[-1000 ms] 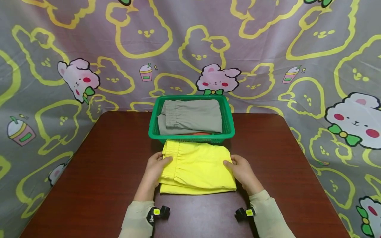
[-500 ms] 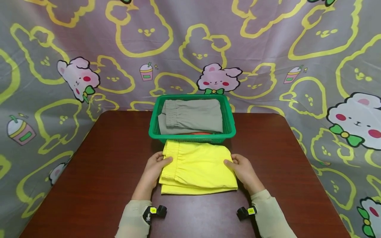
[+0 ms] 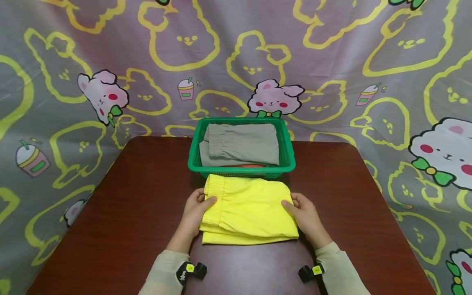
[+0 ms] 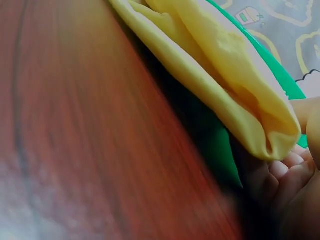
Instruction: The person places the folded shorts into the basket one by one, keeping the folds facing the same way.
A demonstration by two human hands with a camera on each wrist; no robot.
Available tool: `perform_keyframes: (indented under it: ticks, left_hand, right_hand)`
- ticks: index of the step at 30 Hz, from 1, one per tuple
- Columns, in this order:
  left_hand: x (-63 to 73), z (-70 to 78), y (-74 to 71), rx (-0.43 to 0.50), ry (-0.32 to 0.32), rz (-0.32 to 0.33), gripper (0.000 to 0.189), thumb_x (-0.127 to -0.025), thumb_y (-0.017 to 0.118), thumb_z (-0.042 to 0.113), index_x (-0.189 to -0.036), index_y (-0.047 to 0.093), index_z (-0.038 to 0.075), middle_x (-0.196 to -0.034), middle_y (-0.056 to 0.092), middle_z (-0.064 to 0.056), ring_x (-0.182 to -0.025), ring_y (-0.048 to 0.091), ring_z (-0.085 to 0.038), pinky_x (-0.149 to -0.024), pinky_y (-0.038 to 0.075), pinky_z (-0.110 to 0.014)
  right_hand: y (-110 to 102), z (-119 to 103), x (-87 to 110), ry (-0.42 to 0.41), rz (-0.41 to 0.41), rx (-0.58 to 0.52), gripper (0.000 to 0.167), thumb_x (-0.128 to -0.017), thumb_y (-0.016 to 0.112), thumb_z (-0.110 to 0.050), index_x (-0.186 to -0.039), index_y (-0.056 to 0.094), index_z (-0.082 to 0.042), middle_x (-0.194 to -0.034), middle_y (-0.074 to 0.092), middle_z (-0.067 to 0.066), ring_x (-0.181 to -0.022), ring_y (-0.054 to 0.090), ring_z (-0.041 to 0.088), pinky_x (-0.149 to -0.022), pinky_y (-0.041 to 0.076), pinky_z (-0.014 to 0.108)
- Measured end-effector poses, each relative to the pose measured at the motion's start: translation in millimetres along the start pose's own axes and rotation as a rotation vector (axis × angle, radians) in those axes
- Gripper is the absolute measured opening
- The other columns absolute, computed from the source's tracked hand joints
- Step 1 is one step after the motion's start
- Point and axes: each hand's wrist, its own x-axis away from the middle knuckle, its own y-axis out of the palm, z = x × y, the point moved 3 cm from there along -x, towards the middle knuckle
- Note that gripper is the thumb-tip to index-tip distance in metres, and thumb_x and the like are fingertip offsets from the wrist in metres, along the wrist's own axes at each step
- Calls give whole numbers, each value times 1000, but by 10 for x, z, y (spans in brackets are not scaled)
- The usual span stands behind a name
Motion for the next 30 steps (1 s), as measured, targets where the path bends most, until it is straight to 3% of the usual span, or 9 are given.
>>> perform_keyframes:
  ticks: [7,16,30]
  left_hand:
    - [82,15,-43,65,21,28,38,-95,72,19,-129,56,10,-108,63,-8,-95,63,-23,-79,55,-33]
    - [109,65,73,170,51,1,39,-95,72,17,-129,55,11,-108,64,-8,-92,66,-23,-76,58,-33]
    - [175,156,85,221,70,20,37,-93,71,14,-126,55,10,-105,64,-8,-88,66,-22,-73,57,-32]
  right_hand:
    - [78,-34,29,17,-15,-65,42,-99,69,-27,-130,56,-1,-113,71,15,-85,70,18,-73,58,30]
    - [-4,-66,35,-10,53,-44,44,-99,69,-30,-131,57,-2,-111,70,15,-84,69,17,-72,57,29]
    - [-19,-170,92,-51,92,-60,40,-98,71,-26,-127,58,-1,-102,70,8,-77,68,15,-69,57,28]
